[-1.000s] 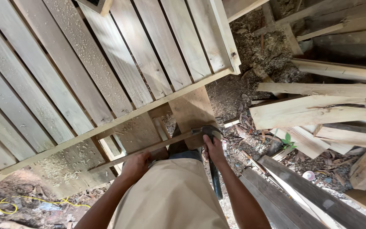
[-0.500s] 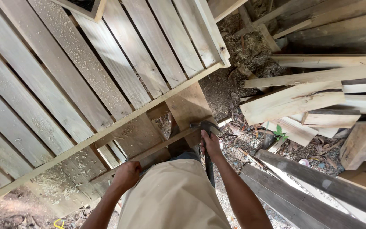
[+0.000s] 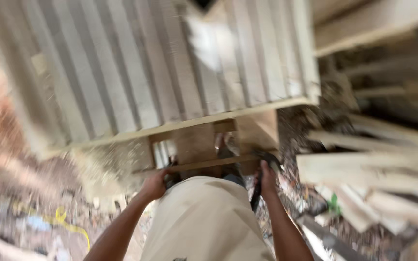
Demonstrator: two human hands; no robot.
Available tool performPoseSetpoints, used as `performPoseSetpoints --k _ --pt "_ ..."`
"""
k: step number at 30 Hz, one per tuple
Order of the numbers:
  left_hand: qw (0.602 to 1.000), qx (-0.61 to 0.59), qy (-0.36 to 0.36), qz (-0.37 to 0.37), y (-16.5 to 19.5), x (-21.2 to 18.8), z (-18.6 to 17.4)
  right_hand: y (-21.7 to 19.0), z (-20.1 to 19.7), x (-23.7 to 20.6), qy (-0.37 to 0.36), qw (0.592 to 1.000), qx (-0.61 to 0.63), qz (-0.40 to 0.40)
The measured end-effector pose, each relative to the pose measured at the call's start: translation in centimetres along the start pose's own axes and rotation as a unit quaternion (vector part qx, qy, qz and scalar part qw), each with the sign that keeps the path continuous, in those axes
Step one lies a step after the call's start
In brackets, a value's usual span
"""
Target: The person uses a hammer to drive nails into a wooden slatted structure, securing planks to a frame. They repeatedly position nails and strike them, adjusting the wood as needed.
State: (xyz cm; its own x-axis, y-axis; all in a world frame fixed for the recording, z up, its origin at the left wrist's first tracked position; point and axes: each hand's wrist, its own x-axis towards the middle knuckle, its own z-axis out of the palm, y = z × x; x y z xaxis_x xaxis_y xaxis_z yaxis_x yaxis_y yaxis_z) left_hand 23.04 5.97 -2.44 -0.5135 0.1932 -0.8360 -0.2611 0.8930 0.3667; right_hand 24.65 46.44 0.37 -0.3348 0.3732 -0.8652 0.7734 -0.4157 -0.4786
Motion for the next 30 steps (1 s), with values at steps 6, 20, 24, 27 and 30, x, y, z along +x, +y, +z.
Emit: performPoseSetpoints --k 6,20,24,27,30 --pt "0.993 -0.103 0.058 -0.03 -4.2 -2.8 0.5 1.2 1.7 -0.4 -0.035 0.999 -0.019 0.019" --pt "0.94 -0.271 0.209 -0.018 -12.8 -5.7 -0.1 2.3 6.3 -2.5 -0.003 0.993 -0.093 0.076" --pt "0.906 -0.301 0.297 0.019 -15.1 -5.6 -1.6 3.8 8.1 -4.3 0.012 0.993 -0.094 0.076" --pt "0.911 -0.292 0.288 0.029 -16.6 -5.3 -2.4 4.8 9.7 -5.5 -0.021 0.994 -0.1 0.038" --pt "0.936 -0.26 0.236 -0.009 -17.2 -4.8 -2.9 5.0 11.2 -6.1 0.015 0.992 -0.114 0.057"
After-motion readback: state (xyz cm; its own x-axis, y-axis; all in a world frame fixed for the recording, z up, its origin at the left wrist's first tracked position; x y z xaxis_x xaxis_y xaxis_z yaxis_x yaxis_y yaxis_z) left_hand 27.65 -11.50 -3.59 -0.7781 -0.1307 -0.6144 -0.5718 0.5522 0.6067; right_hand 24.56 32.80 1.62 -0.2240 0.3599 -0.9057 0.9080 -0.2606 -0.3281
